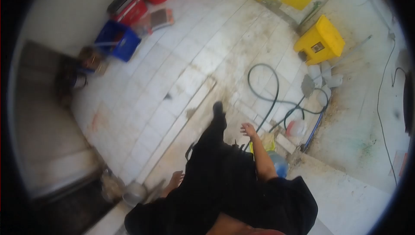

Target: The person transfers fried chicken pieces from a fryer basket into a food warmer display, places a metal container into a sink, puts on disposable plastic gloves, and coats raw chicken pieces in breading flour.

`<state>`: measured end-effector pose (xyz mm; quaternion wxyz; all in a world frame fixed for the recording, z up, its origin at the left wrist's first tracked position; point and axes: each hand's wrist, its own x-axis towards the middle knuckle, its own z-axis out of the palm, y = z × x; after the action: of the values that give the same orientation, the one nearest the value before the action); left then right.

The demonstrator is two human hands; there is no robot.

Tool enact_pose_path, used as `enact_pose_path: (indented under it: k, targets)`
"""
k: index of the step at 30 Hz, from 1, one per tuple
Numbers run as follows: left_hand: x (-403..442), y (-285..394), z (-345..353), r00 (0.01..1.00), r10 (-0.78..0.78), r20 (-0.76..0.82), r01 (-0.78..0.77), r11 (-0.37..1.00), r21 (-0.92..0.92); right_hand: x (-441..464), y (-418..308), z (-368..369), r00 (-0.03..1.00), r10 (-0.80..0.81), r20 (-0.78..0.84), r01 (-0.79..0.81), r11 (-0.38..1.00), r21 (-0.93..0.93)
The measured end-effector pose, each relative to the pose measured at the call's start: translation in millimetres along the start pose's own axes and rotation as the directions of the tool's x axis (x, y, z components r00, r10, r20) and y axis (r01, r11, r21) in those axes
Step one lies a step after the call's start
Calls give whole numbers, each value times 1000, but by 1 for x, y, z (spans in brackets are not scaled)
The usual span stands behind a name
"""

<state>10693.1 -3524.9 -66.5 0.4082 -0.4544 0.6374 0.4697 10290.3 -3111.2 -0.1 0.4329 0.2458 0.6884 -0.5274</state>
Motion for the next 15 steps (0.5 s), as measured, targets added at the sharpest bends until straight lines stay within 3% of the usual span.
enact_pose_path:
  k: [2,4,5,6,7,8,9,10,11,13,15]
  targets:
    - [53,104,-33,991,-121,64,121,993,9,-4,-68,-38,995,-77,-58,84,987,138]
    - [106,230,-65,993,-103,66,97,992,85,-13,-104,-83,978,-128,-165,174,935,309]
    - [133,300,-80,999,-8,51,0,988,153,-13,-123,-106,966,-132,-223,208,909,362]
    - [178,387,-99,940,340,5,-326,895,305,-8,-135,-129,954,-84,-289,191,912,364]
    - [217,485,-119,722,690,-48,-532,598,599,-6,-140,-149,937,-28,-349,166,913,373]
    - [246,593,-141,434,897,-87,-473,309,825,1,-142,-169,921,52,-387,120,905,407]
    - [255,711,-153,600,789,-129,-444,463,767,15,-148,-190,899,125,-420,81,894,440]
    - [186,828,-150,752,621,-222,-640,768,-17,30,-156,-210,896,160,-415,58,883,465]
    - [140,921,-148,695,690,-202,-718,680,-149,46,-174,-231,891,194,-411,36,871,489]
    - [112,1066,-137,459,864,-208,-888,443,-123,82,-239,-269,890,177,-420,67,861,505]
    - [88,1172,-120,439,878,-190,-899,430,-87,130,-314,-304,889,154,-431,104,849,517]
